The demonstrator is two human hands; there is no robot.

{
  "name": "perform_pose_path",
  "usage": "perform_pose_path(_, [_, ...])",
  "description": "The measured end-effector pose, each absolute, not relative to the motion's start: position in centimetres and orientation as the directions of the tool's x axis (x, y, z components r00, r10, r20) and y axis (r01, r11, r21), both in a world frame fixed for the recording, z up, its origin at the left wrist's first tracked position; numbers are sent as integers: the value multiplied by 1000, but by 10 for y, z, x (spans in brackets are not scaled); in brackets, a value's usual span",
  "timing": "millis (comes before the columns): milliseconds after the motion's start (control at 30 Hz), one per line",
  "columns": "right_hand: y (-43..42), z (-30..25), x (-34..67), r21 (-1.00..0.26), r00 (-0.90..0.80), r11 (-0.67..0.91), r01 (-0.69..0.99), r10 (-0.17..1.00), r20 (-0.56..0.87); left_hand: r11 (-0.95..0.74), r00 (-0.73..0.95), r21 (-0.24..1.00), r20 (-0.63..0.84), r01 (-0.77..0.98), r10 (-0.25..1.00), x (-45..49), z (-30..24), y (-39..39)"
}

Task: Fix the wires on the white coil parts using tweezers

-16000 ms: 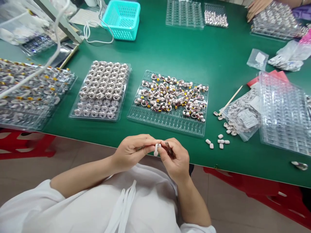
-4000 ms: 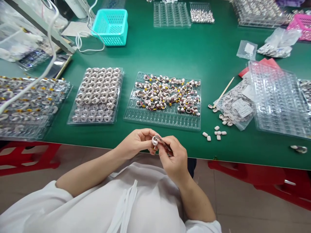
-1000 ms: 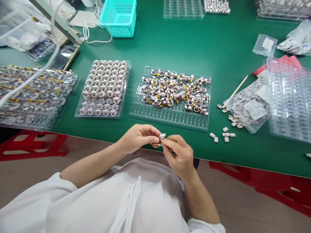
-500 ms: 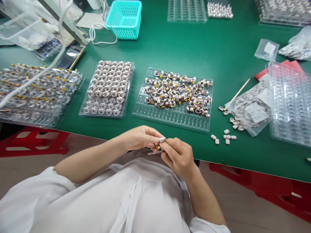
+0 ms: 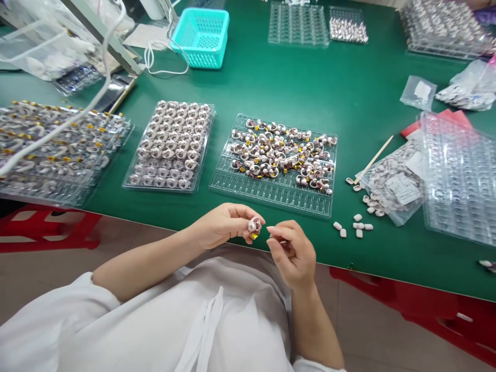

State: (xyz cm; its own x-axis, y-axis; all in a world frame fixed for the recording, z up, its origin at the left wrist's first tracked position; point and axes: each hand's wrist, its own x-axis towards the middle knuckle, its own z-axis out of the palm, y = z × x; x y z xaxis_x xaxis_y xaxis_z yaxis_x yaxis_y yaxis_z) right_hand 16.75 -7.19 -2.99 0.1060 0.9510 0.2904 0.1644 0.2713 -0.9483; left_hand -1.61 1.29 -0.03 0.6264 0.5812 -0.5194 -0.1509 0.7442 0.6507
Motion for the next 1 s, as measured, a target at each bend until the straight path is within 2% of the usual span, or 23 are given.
perform_pose_path(100, [-75,-37,159,-981,297,196,-6,937,185,680,580,706,-475,-199,662,-11,3,9])
perform_pose_path(233, [-77,-42,152,-991,326,125,-51,940,102,627,564,751,-433,-206,704,-6,7,6])
perform_pose_path(567, [-74,-29,150,-980,337,194,53,920,200,571,511,791,-405,-221,758,-4,14,2])
perform_pose_path(767, [-78,-22,149,-980,283,154,122,941,184,549,506,807,-388,-217,770,-8,15,1])
perform_pose_path(900, [-84,-19,149,-931,235,227,285,925,297,507,470,834,-365,-218,803,-8,14,-2])
perform_pose_path(1000, [-84,-16,149,-903,231,282,324,902,365,477,442,853,-351,-213,825,-7,13,-4])
